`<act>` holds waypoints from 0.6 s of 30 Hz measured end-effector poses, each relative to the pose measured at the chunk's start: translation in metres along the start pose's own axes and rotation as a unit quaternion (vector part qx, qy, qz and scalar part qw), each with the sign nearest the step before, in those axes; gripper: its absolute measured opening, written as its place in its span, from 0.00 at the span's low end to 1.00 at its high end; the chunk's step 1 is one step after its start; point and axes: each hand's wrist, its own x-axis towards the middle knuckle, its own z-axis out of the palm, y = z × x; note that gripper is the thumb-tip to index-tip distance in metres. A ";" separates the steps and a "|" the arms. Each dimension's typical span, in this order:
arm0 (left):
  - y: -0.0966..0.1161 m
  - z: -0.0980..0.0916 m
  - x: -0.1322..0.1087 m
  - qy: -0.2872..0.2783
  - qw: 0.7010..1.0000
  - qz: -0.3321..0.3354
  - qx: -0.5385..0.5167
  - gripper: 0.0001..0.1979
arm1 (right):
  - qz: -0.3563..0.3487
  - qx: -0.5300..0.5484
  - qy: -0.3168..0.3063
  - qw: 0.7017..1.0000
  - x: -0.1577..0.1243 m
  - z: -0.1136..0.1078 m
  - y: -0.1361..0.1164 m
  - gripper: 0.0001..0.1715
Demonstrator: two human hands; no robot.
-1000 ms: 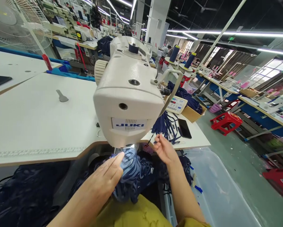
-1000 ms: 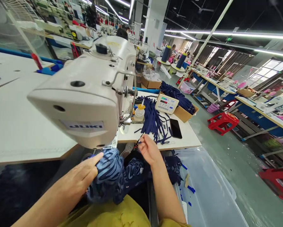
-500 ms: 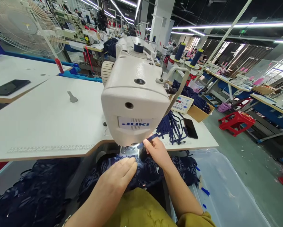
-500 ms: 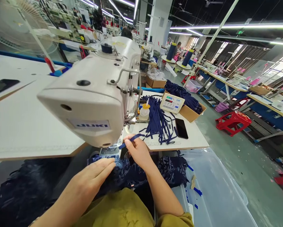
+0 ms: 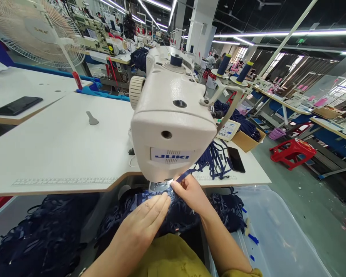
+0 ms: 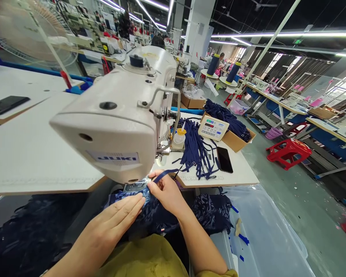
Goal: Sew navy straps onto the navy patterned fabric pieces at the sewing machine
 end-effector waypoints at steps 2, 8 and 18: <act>-0.001 -0.001 0.001 0.004 1.000 0.003 0.005 0.18 | -0.002 0.004 -0.006 1.000 0.001 0.000 0.000 0.10; -0.001 0.000 0.000 0.000 1.000 0.005 0.004 0.18 | 0.005 -0.025 -0.006 1.000 0.001 -0.001 -0.004 0.09; -0.003 0.008 0.006 -0.009 1.000 -0.024 -0.017 0.17 | 0.044 0.085 0.045 0.994 0.007 0.008 -0.002 0.10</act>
